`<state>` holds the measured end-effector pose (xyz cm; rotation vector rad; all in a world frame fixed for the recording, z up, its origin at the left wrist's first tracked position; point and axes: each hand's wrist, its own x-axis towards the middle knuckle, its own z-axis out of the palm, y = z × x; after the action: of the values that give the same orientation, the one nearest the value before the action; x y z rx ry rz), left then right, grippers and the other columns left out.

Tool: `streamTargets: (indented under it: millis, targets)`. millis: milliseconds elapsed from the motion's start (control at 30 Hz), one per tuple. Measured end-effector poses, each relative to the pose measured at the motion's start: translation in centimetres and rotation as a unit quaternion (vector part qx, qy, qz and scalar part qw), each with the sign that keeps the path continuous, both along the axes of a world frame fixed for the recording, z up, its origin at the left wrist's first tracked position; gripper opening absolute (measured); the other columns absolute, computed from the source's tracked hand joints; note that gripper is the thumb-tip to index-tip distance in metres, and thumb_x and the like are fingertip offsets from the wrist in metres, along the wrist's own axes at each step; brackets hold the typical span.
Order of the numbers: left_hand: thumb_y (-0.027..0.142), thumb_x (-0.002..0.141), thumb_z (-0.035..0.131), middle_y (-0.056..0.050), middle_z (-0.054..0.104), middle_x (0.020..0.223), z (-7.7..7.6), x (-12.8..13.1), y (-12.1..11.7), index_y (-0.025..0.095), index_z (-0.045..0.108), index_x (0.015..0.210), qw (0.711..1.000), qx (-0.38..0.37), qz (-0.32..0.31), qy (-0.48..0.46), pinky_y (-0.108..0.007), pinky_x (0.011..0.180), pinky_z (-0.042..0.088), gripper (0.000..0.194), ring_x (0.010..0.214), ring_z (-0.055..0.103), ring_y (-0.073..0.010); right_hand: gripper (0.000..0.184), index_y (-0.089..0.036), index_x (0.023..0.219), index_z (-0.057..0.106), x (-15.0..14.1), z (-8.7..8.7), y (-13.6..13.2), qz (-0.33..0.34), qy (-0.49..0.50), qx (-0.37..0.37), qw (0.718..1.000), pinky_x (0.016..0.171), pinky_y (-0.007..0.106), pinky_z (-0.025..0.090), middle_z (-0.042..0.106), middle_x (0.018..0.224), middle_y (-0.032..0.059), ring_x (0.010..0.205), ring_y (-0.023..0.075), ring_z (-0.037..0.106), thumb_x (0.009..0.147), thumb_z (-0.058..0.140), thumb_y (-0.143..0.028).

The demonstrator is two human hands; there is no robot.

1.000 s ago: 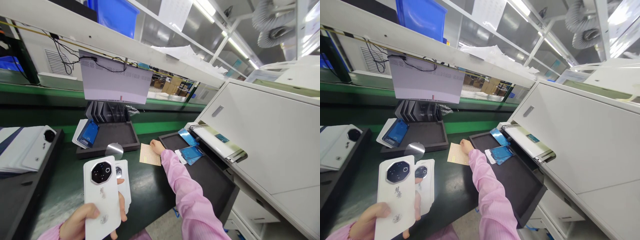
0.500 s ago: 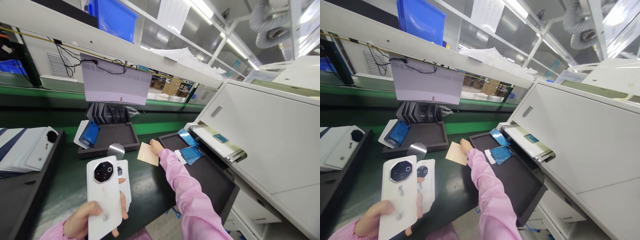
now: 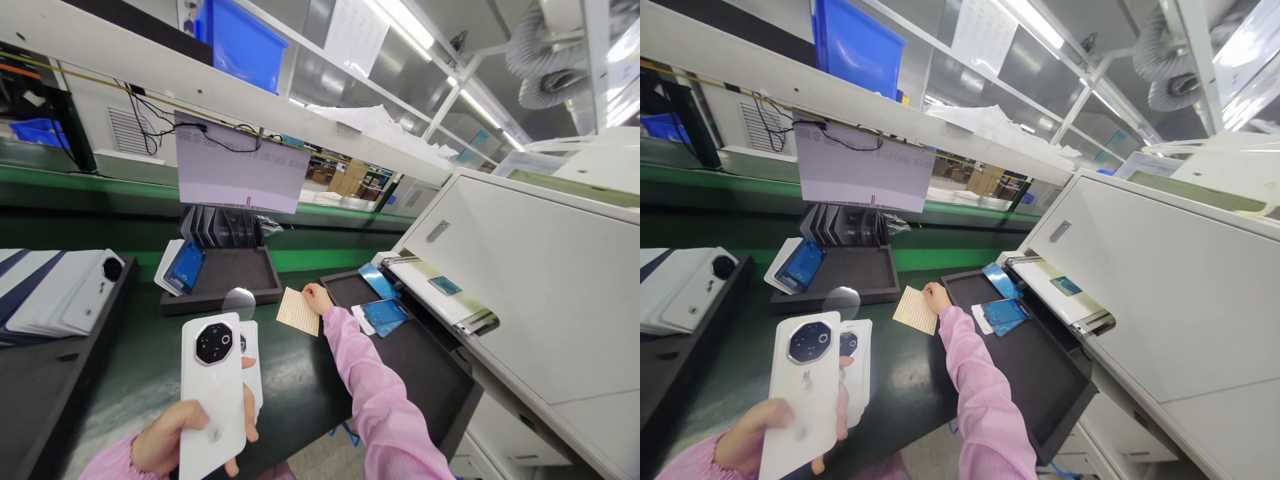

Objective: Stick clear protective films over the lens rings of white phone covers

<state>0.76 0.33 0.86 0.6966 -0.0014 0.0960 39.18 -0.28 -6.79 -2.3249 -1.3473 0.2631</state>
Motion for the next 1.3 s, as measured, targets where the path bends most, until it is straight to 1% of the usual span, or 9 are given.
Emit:
streamTargets:
  millis: [300,400,533,600,733,900,1067,1200,1300]
  targets:
    - [0.022,0.067,0.053,-0.015,0.065,0.095,0.9,-0.1,-0.1,0.015,0.026,0.139,1.0,0.008,-0.005,0.004,-0.04,0.063,0.054,0.078,0.08,0.065,-0.0277,0.028,-0.016,0.112,0.054,0.5,-0.6,0.3,0.009,-0.002,0.023,1.0,0.081,0.039,0.05,0.057,0.113,0.0075,0.095,0.0185,0.058,0.089,0.051,-0.031]
    - [0.022,0.067,0.053,-0.015,0.065,0.096,0.8,-0.2,0.0,0.016,0.026,0.14,1.0,0.008,0.001,0.01,-0.041,0.063,0.054,0.078,0.083,0.064,-0.029,0.028,-0.016,0.112,0.054,0.5,-0.8,0.1,0.008,-0.001,0.035,0.999,0.081,0.039,0.05,0.057,0.113,0.0075,0.095,0.0184,0.058,0.089,0.051,-0.031]
    - [0.023,0.067,0.052,-0.016,0.065,0.096,0.4,-0.2,0.1,0.014,0.027,0.139,1.0,0.025,-0.003,0.012,-0.04,0.062,0.054,0.077,0.077,0.065,-0.0274,0.028,-0.016,0.112,0.054,0.4,-1.1,-0.5,0.005,0.004,0.044,0.999,0.081,0.039,0.05,0.057,0.113,0.0074,0.095,0.0184,0.059,0.089,0.051,-0.031]
    - [0.023,0.066,0.052,-0.016,0.064,0.096,0.2,-0.2,0.1,0.014,0.028,0.139,1.0,0.029,-0.003,0.013,-0.041,0.062,0.054,0.077,0.078,0.064,-0.0275,0.028,-0.016,0.112,0.054,0.2,-1.2,-0.8,0.004,0.006,0.042,0.999,0.08,0.039,0.051,0.057,0.112,0.0073,0.094,0.0183,0.059,0.089,0.052,-0.031]
    - [0.023,0.065,0.052,-0.015,0.065,0.095,0.4,0.0,0.1,0.014,0.027,0.139,1.0,0.019,0.004,0.01,-0.042,0.062,0.054,0.078,0.081,0.063,-0.0284,0.028,-0.016,0.112,0.054,0.2,-0.9,-0.7,0.014,0.01,0.019,1.0,0.08,0.038,0.051,0.057,0.112,0.0073,0.094,0.0182,0.059,0.088,0.052,-0.031]
    - [0.023,0.065,0.051,-0.016,0.066,0.093,0.5,0.1,0.1,0.013,0.028,0.138,1.0,0.028,0.008,0.008,-0.04,0.06,0.054,0.078,0.075,0.065,-0.0271,0.028,-0.016,0.112,0.054,0.5,0.0,0.1,0.027,0.016,-0.027,0.999,0.08,0.039,0.05,0.057,0.113,0.0075,0.095,0.0185,0.059,0.089,0.052,-0.031]
    - [0.023,0.065,0.051,-0.016,0.066,0.094,0.4,-0.1,0.1,0.015,0.029,0.138,1.0,0.025,0.008,0.006,-0.039,0.059,0.054,0.077,0.074,0.066,-0.0267,0.028,-0.017,0.113,0.054,0.5,0.9,0.6,0.037,0.026,-0.071,0.996,0.081,0.039,0.05,0.056,0.114,0.0075,0.095,0.0185,0.058,0.089,0.051,-0.031]
    - [0.021,0.065,0.051,-0.014,0.066,0.094,0.5,-0.1,0.0,0.017,0.029,0.138,1.0,0.012,0.007,0.001,-0.038,0.059,0.054,0.077,0.077,0.066,-0.0261,0.029,-0.016,0.113,0.053,0.6,1.2,1.2,0.042,0.046,-0.093,0.994,0.082,0.04,0.05,0.056,0.115,0.0077,0.097,0.019,0.058,0.088,0.052,-0.031]
    - [0.021,0.065,0.052,-0.014,0.066,0.095,0.5,-0.1,-0.1,0.017,0.028,0.139,1.0,0.005,0.009,-0.002,-0.037,0.06,0.055,0.077,0.079,0.065,-0.0264,0.029,-0.017,0.113,0.053,0.9,1.3,1.2,0.032,0.076,-0.098,0.992,0.082,0.04,0.05,0.056,0.115,0.0078,0.097,0.0191,0.058,0.088,0.052,-0.031]
